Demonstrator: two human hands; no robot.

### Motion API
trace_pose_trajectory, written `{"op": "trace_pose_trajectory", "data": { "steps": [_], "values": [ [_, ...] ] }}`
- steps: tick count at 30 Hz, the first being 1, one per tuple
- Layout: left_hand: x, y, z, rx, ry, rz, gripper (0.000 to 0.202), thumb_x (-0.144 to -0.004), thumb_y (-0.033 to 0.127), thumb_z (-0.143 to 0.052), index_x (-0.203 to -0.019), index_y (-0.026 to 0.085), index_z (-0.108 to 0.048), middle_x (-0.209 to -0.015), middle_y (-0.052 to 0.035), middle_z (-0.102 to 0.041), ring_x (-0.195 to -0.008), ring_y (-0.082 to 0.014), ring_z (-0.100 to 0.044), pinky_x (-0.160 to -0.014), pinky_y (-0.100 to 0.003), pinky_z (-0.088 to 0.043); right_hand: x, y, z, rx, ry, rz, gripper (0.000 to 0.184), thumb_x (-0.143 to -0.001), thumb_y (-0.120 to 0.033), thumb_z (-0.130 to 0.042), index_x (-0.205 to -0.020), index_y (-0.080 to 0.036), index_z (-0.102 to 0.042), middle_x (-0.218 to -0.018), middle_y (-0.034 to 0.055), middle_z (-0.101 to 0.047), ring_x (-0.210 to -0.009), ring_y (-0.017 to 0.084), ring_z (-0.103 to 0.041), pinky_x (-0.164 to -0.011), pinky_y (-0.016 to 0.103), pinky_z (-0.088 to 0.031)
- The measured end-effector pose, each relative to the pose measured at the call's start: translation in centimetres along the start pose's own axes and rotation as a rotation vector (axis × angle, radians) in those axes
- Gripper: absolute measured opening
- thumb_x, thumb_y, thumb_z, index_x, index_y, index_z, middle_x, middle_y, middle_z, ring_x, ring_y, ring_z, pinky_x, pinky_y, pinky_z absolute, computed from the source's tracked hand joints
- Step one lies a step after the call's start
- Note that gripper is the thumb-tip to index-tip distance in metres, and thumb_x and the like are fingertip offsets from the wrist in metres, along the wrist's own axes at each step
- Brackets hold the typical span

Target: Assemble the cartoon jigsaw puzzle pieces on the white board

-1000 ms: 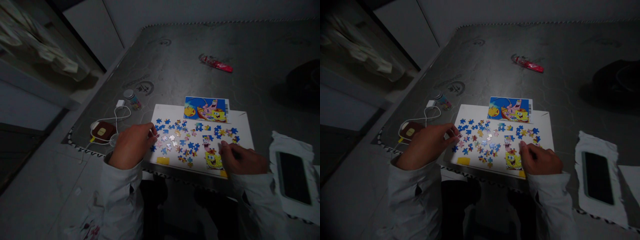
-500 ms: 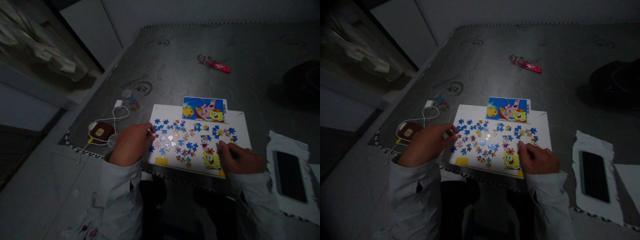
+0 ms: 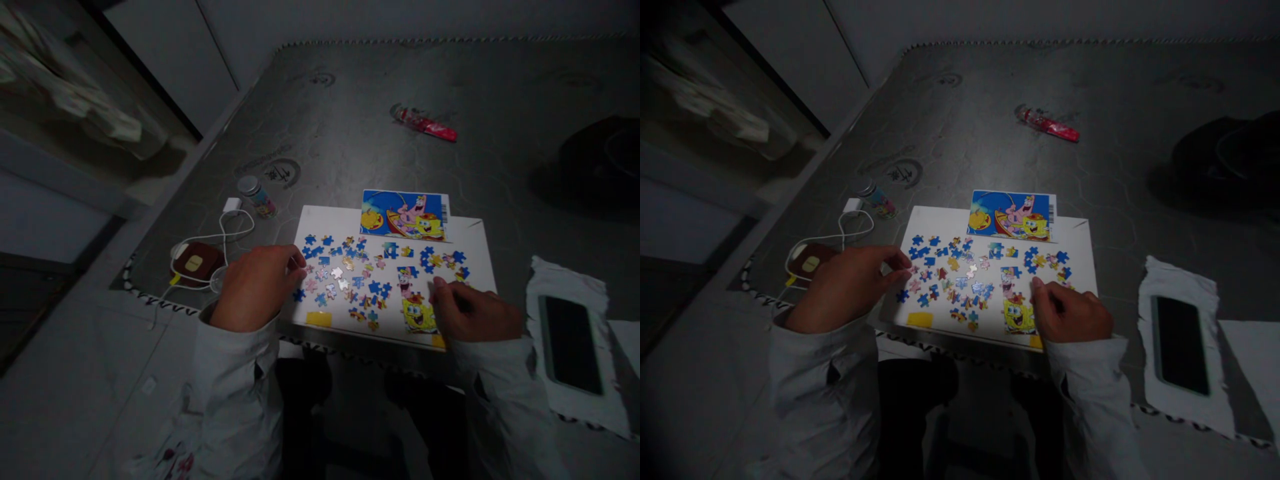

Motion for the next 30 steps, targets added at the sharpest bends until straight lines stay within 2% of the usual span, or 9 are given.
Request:
{"op": "trace_pose_trajectory", "data": {
  "steps": [7,11,14,21,24,30],
  "values": [
    [0.2,-0.3,0.1,0.012,0.018,0.0,0.018,-0.102,0.033,-0.069,-0.115,0.029,-0.081,-0.116,-0.0043,-0.084,-0.108,-0.029,-0.076,-0.087,-0.038,-0.053,0.0,0.5,-0.3,0.027,-0.03,-0.016,0.056,-0.104,-0.063,-0.048,-0.075,-0.024,-0.075,-0.063,0.0037,-0.064,-0.061,0.02,-0.053,-0.063,0.031,-0.032],
    [0.3,0.2,0.3,0.028,0.031,-0.042,0.017,-0.1,0.033,-0.073,-0.115,0.029,-0.081,-0.114,-0.0036,-0.084,-0.107,-0.0284,-0.076,-0.086,-0.037,-0.053,-0.1,0.5,-0.4,0.04,-0.037,-0.02,0.055,-0.105,-0.063,-0.048,-0.077,-0.024,-0.076,-0.063,0.0037,-0.063,-0.06,0.02,-0.053,-0.063,0.031,-0.031],
    [0.2,1.7,0.1,0.022,0.026,-0.121,0.017,-0.098,0.032,-0.077,-0.114,0.028,-0.082,-0.11,-0.0043,-0.084,-0.102,-0.0273,-0.076,-0.081,-0.036,-0.052,-0.1,0.4,-0.3,0.059,-0.029,-0.015,0.056,-0.105,-0.063,-0.047,-0.077,-0.023,-0.076,-0.061,0.0038,-0.062,-0.06,0.02,-0.052,-0.063,0.031,-0.031],
    [0.9,6.9,-1.7,0.019,-0.058,-0.508,0.018,-0.102,0.031,-0.073,-0.117,0.033,-0.083,-0.122,-0.0019,-0.081,-0.109,-0.0242,-0.075,-0.083,-0.032,-0.052,-0.1,0.3,-0.2,0.037,-0.017,-0.014,0.055,-0.104,-0.063,-0.049,-0.075,-0.024,-0.075,-0.06,0.0029,-0.06,-0.059,0.019,-0.05,-0.063,0.031,-0.031],
    [1.1,8.2,-2.3,-0.002,-0.074,-0.565,0.017,-0.102,0.034,-0.073,-0.116,0.031,-0.082,-0.121,-0.0018,-0.081,-0.108,-0.0245,-0.075,-0.08,-0.032,-0.052,0.0,0.2,-0.2,0.027,-0.003,-0.005,0.056,-0.105,-0.063,-0.049,-0.075,-0.024,-0.075,-0.06,0.003,-0.061,-0.059,0.019,-0.051,-0.062,0.031,-0.03],
    [0.9,9.4,-3.1,-0.073,-0.098,-0.593,0.019,-0.101,0.032,-0.075,-0.118,0.027,-0.08,-0.123,-0.0034,-0.079,-0.105,-0.0266,-0.075,-0.078,-0.036,-0.052,0.0,-0.2,0.0,0.011,0.017,0.038,0.056,-0.106,-0.06,-0.05,-0.07,-0.023,-0.073,-0.063,0.0036,-0.064,-0.059,0.018,-0.049,-0.063,0.031,-0.03]
  ]
}}
Point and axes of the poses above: each hand's wrist, its own x-axis away from the middle knuckle, its own z-axis out of the back of the hand, y = z × x, the point moved 6 cm from there along -x, towards the middle knuckle
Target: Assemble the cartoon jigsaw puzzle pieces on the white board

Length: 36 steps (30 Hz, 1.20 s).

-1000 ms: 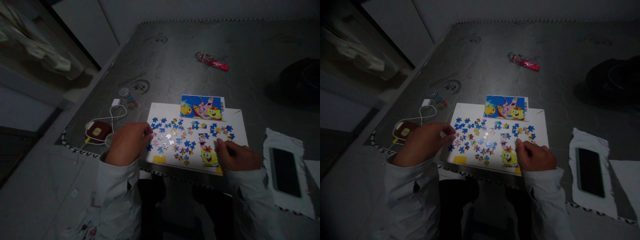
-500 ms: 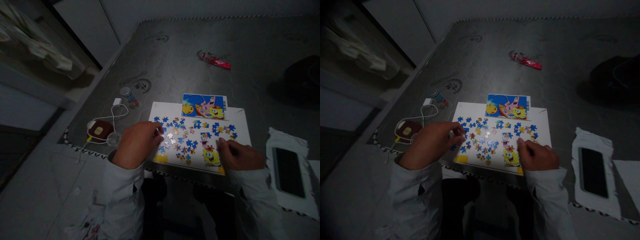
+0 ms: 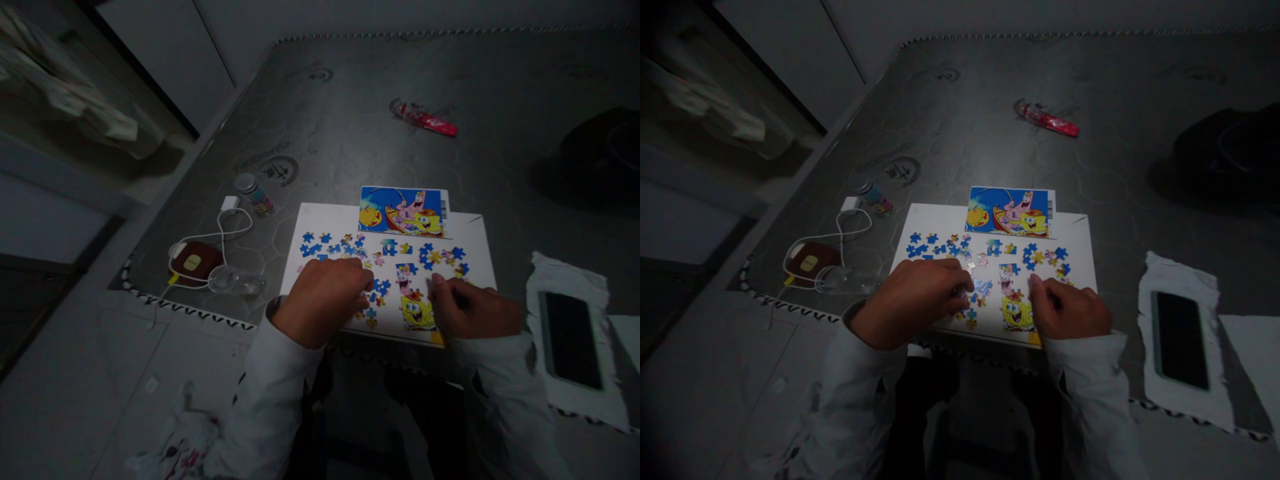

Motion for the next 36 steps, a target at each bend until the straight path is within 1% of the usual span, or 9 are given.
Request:
{"op": "trace_pose_trajectory", "data": {
  "steps": [4,9,15,18,20,22,26,29,36],
  "values": [
    [-0.2,0.1,-0.2,-0.002,-0.014,0.007,0.015,-0.101,0.031,-0.074,-0.113,0.027,-0.08,-0.12,-0.0033,-0.08,-0.105,-0.0262,-0.075,-0.077,-0.035,-0.051,0.0,-0.1,0.0,-0.019,-0.03,0.011,0.054,-0.106,-0.056,-0.052,-0.066,-0.023,-0.069,-0.061,0.0023,-0.062,-0.059,0.016,-0.049,-0.065,0.031,-0.03],
    [-0.3,0.1,-0.1,0.001,-0.058,0.031,0.015,-0.102,0.029,-0.07,-0.112,0.028,-0.081,-0.12,-0.0033,-0.079,-0.103,-0.0249,-0.074,-0.075,-0.034,-0.048,-0.1,-0.1,-0.1,-0.02,-0.032,0.008,0.053,-0.105,-0.056,-0.053,-0.069,-0.022,-0.071,-0.06,0.0009,-0.061,-0.057,0.015,-0.047,-0.065,0.03,-0.031],
    [-0.4,0.4,0.1,0.001,-0.068,0.021,0.015,-0.104,0.026,-0.065,-0.107,0.028,-0.079,-0.118,-0.0023,-0.078,-0.097,-0.0222,-0.072,-0.066,-0.032,-0.039,0.0,-0.1,-0.1,-0.027,-0.016,-0.01,0.05,-0.104,-0.054,-0.056,-0.068,-0.022,-0.071,-0.062,0.0013,-0.064,-0.06,0.015,-0.05,-0.067,0.03,-0.033],
    [-0.3,0.4,0.2,-0.008,-0.051,0.03,0.022,-0.108,0.027,-0.055,-0.105,0.027,-0.077,-0.111,-0.0026,-0.079,-0.092,-0.0211,-0.07,-0.065,-0.032,-0.036,0.0,-0.2,-0.2,-0.026,-0.017,0.0,0.052,-0.106,-0.054,-0.054,-0.069,-0.023,-0.073,-0.063,0.0012,-0.065,-0.061,0.015,-0.051,-0.067,0.03,-0.034],
    [-0.3,0.3,0.2,-0.021,-0.042,0.044,0.024,-0.109,0.028,-0.053,-0.104,0.027,-0.077,-0.104,-0.0026,-0.08,-0.088,-0.0207,-0.07,-0.064,-0.032,-0.035,0.0,-0.1,-0.2,-0.018,-0.024,-0.008,0.052,-0.106,-0.055,-0.053,-0.071,-0.023,-0.074,-0.064,0.0012,-0.066,-0.06,0.015,-0.051,-0.067,0.031,-0.032],
    [-0.2,0.1,0.1,-0.031,-0.042,0.056,0.022,-0.108,0.029,-0.055,-0.105,0.028,-0.077,-0.101,-0.0026,-0.081,-0.088,-0.0208,-0.07,-0.065,-0.032,-0.036,0.0,-0.1,-0.3,-0.01,-0.027,-0.013,0.051,-0.106,-0.055,-0.053,-0.072,-0.024,-0.075,-0.066,0.0013,-0.067,-0.06,0.015,-0.05,-0.066,0.031,-0.031],
    [-0.1,-0.4,-0.1,-0.022,-0.025,0.059,0.016,-0.103,0.028,-0.064,-0.111,0.029,-0.078,-0.108,-0.0034,-0.082,-0.093,-0.0223,-0.073,-0.068,-0.03,-0.041,0.0,-0.2,-0.2,-0.009,-0.008,0.003,0.051,-0.106,-0.054,-0.054,-0.07,-0.023,-0.073,-0.062,0.0012,-0.065,-0.059,0.015,-0.048,-0.066,0.031,-0.03],
    [-0.1,-0.6,-0.1,0.004,-0.014,0.057,0.017,-0.1,0.029,-0.07,-0.115,0.03,-0.078,-0.111,-0.0031,-0.082,-0.095,-0.0232,-0.074,-0.07,-0.03,-0.044,0.1,-0.4,-0.1,-0.017,0.004,0.019,0.053,-0.107,-0.054,-0.052,-0.068,-0.023,-0.072,-0.06,0.0012,-0.063,-0.059,0.015,-0.049,-0.066,0.031,-0.031],
    [0.0,-0.7,-0.1,-0.011,-0.023,0.059,0.013,-0.101,0.027,-0.069,-0.105,0.03,-0.082,-0.11,-0.0025,-0.082,-0.097,-0.024,-0.075,-0.07,-0.03,-0.045,-0.1,-0.3,-0.5,-0.016,-0.022,0.048,0.051,-0.107,-0.05,-0.054,-0.066,-0.023,-0.068,-0.062,-0.0002,-0.064,-0.058,0.014,-0.049,-0.068,0.031,-0.032]
  ]
}}
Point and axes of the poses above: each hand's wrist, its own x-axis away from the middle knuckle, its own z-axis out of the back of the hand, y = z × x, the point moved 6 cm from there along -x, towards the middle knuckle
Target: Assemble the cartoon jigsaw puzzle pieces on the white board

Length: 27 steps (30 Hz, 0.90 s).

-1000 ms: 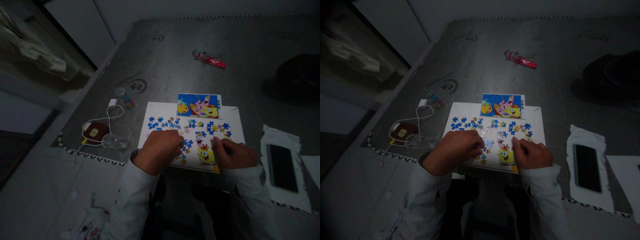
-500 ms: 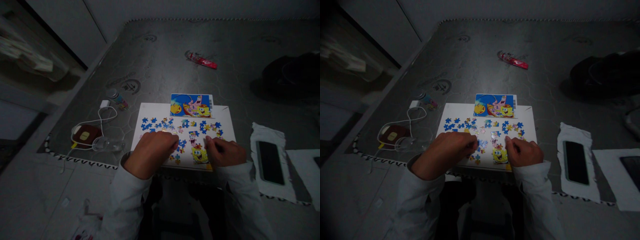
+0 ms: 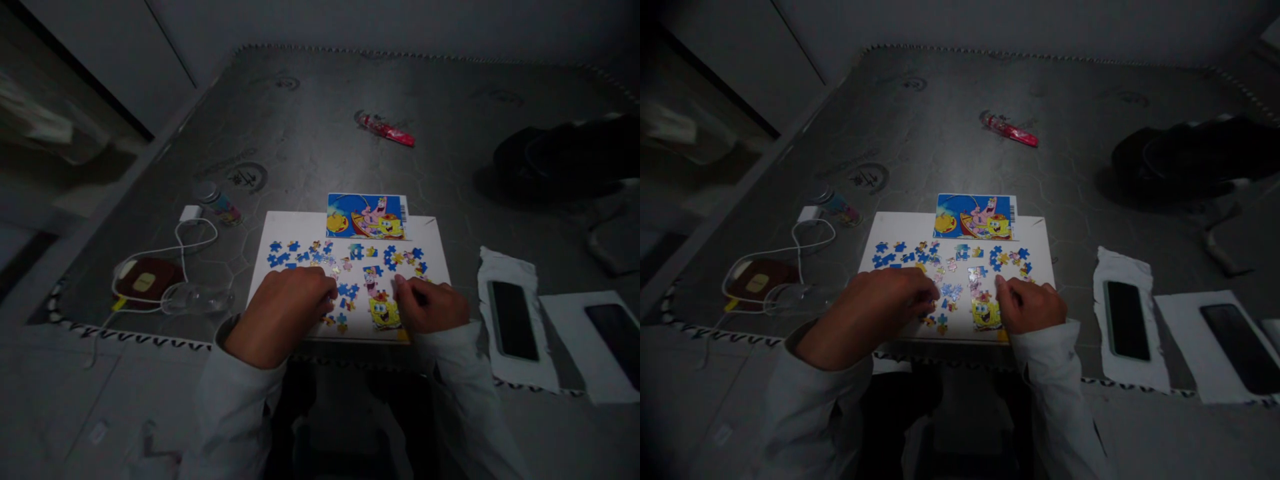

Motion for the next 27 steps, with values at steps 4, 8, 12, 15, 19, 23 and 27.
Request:
{"op": "trace_pose_trajectory", "data": {
  "steps": [4,8,12,15,19,23,27],
  "values": [
    [-0.1,-0.2,-0.3,0.008,0.02,-0.016,0.014,-0.1,0.027,-0.069,-0.106,0.03,-0.082,-0.112,-0.0027,-0.08,-0.094,-0.0232,-0.074,-0.068,-0.03,-0.045,0.0,-0.2,0.1,-0.01,0.019,0.028,0.053,-0.108,-0.049,-0.053,-0.064,-0.023,-0.066,-0.061,-0.0004,-0.063,-0.056,0.014,-0.05,-0.068,0.032,-0.033],
    [-0.1,-0.3,-0.4,0.031,0.041,-0.005,0.014,-0.099,0.025,-0.07,-0.106,0.03,-0.08,-0.121,-0.0017,-0.078,-0.085,-0.0211,-0.073,-0.064,-0.031,-0.041,0.0,-0.5,0.8,-0.077,0.068,0.004,0.052,-0.108,-0.047,-0.053,-0.065,-0.024,-0.071,-0.058,-0.0008,-0.063,-0.055,0.013,-0.051,-0.067,0.031,-0.036],
    [0.0,0.0,-0.2,0.053,0.019,-0.005,0.016,-0.1,0.021,-0.065,-0.103,0.03,-0.078,-0.111,0.0002,-0.08,-0.091,-0.0231,-0.073,-0.064,-0.033,-0.036,0.3,0.3,2.3,-0.217,0.231,-0.173,0.053,-0.106,-0.05,-0.056,-0.065,-0.024,-0.075,-0.053,-0.0019,-0.059,-0.054,0.014,-0.052,-0.062,0.029,-0.037],
    [0.1,0.2,0.0,0.05,0.01,-0.001,0.018,-0.101,0.019,-0.063,-0.103,0.03,-0.077,-0.106,0.0007,-0.081,-0.091,-0.0232,-0.073,-0.064,-0.032,-0.033,0.7,1.2,2.7,-0.248,0.298,-0.318,0.053,-0.104,-0.053,-0.058,-0.064,-0.022,-0.073,-0.056,-0.0005,-0.062,-0.056,0.014,-0.054,-0.062,0.03,-0.038],
    [0.0,0.2,0.0,0.044,-0.002,0.009,0.016,-0.099,0.019,-0.065,-0.102,0.029,-0.077,-0.104,-0.0007,-0.082,-0.09,-0.0223,-0.073,-0.066,-0.031,-0.037,1.0,1.7,2.6,-0.237,0.338,-0.415,0.054,-0.103,-0.056,-0.059,-0.064,-0.022,-0.072,-0.06,0.0013,-0.066,-0.06,0.016,-0.058,-0.064,0.031,-0.04],
    [0.0,0.3,0.0,0.029,-0.019,0.028,0.016,-0.099,0.02,-0.067,-0.104,0.03,-0.078,-0.106,-0.0008,-0.083,-0.091,-0.0233,-0.075,-0.067,-0.03,-0.039,1.1,1.7,2.8,-0.227,0.379,-0.436,0.054,-0.105,-0.058,-0.056,-0.069,-0.022,-0.073,-0.067,0.0031,-0.071,-0.063,0.017,-0.059,-0.067,0.032,-0.041],
    [0.2,0.5,0.3,0.002,-0.018,0.044,0.018,-0.101,0.02,-0.065,-0.107,0.031,-0.078,-0.107,-0.0007,-0.084,-0.092,-0.0239,-0.076,-0.068,-0.031,-0.039,0.8,1.7,2.7,-0.209,0.355,-0.396,0.056,-0.109,-0.057,-0.044,-0.08,-0.022,-0.076,-0.073,0.003,-0.073,-0.065,0.017,-0.059,-0.067,0.031,-0.039]
  ]
}}
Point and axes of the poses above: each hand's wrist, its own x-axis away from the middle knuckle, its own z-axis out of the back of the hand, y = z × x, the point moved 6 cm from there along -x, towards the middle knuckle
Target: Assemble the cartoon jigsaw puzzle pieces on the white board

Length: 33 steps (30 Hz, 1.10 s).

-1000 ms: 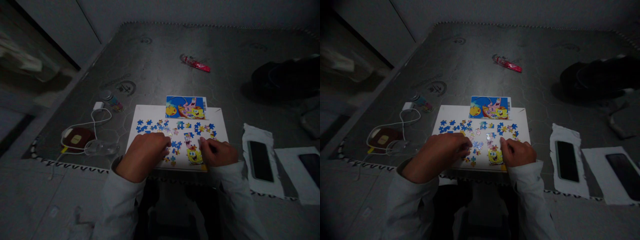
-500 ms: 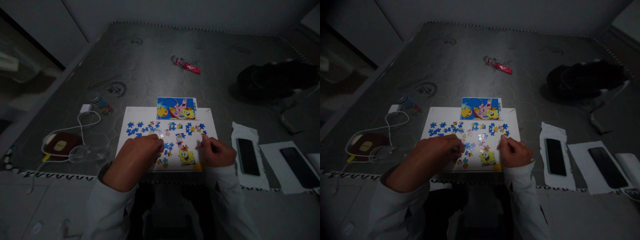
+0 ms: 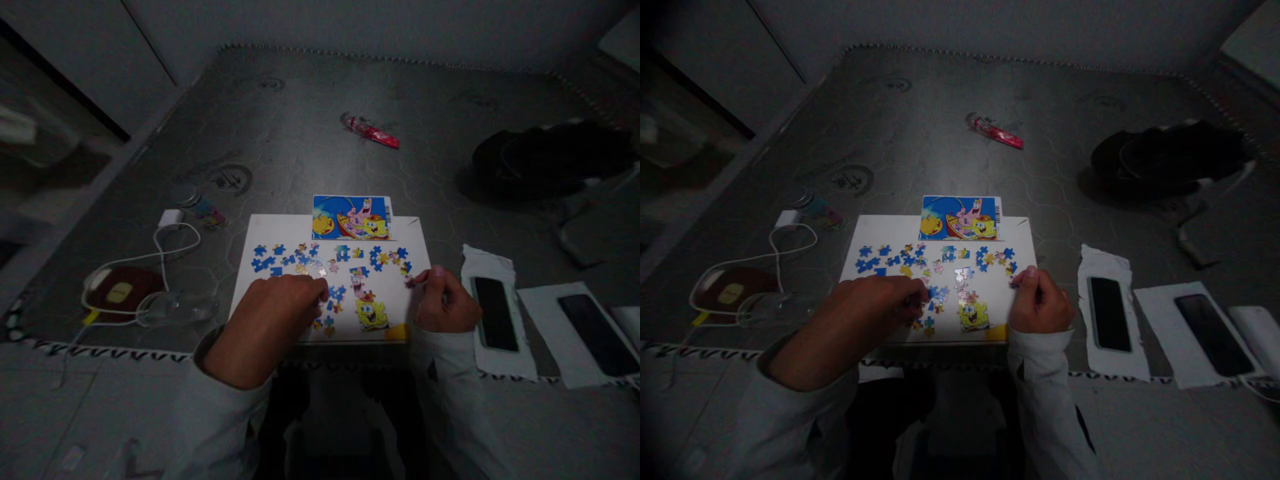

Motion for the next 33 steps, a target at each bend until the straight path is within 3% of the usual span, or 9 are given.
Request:
{"op": "trace_pose_trajectory", "data": {
  "steps": [5,10,15,20,28,33],
  "values": [
    [0.1,0.0,0.1,-0.007,-0.004,-0.007,0.018,-0.102,0.024,-0.064,-0.11,0.032,-0.078,-0.11,0.0003,-0.083,-0.095,-0.0247,-0.077,-0.066,-0.032,-0.039,-0.6,0.4,-0.8,0.084,0.065,0.219,0.032,-0.099,-0.044,-0.056,-0.096,-0.022,-0.079,-0.085,0.0048,-0.074,-0.075,0.021,-0.062,-0.073,0.033,-0.041],
    [0.0,-0.2,-0.1,-0.003,0.021,-0.023,0.023,-0.101,0.022,-0.065,-0.115,0.033,-0.079,-0.112,0.0002,-0.083,-0.096,-0.0254,-0.077,-0.067,-0.032,-0.041,-0.8,1.2,-1.7,0.199,0.05,0.36,0.029,-0.095,-0.042,-0.063,-0.107,-0.025,-0.083,-0.098,0.0083,-0.074,-0.089,0.026,-0.065,-0.079,0.038,-0.044],
    [0.1,0.0,-0.3,0.009,0.016,-0.021,0.026,-0.099,0.018,-0.066,-0.115,0.032,-0.079,-0.11,-0.0008,-0.083,-0.096,-0.0253,-0.077,-0.068,-0.032,-0.044,-0.2,0.5,-1.5,0.186,0.073,0.392,0.024,-0.099,-0.036,-0.066,-0.111,-0.026,-0.084,-0.106,0.0079,-0.072,-0.093,0.026,-0.066,-0.083,0.041,-0.049],
    [0.3,0.2,-0.2,0.018,0.022,-0.032,0.024,-0.101,0.019,-0.065,-0.117,0.031,-0.079,-0.111,-0.0013,-0.083,-0.094,-0.0244,-0.077,-0.07,-0.032,-0.047,0.0,-0.1,-1.5,0.167,0.053,0.404,0.019,-0.099,-0.032,-0.067,-0.103,-0.024,-0.084,-0.105,0.008,-0.071,-0.094,0.026,-0.066,-0.084,0.043,-0.051],
    [0.1,0.2,-0.4,-0.019,0.002,-0.007,0.023,-0.105,0.024,-0.061,-0.118,0.034,-0.078,-0.114,-0.0004,-0.083,-0.097,-0.027,-0.077,-0.071,-0.034,-0.047,0.0,0.2,-1.8,0.177,0.033,0.426,0.026,-0.099,-0.032,-0.067,-0.115,-0.025,-0.086,-0.11,0.0095,-0.073,-0.093,0.026,-0.065,-0.084,0.042,-0.047],
    [0.1,0.4,-0.4,-0.031,-0.006,-0.015,0.021,-0.103,0.023,-0.064,-0.117,0.033,-0.077,-0.112,-0.0014,-0.083,-0.095,-0.026,-0.077,-0.071,-0.033,-0.047,0.1,-0.2,-1.8,0.187,0.034,0.429,0.02,-0.098,-0.031,-0.068,-0.105,-0.024,-0.086,-0.108,0.0089,-0.072,-0.093,0.024,-0.062,-0.082,0.04,-0.044]
  ]
}}
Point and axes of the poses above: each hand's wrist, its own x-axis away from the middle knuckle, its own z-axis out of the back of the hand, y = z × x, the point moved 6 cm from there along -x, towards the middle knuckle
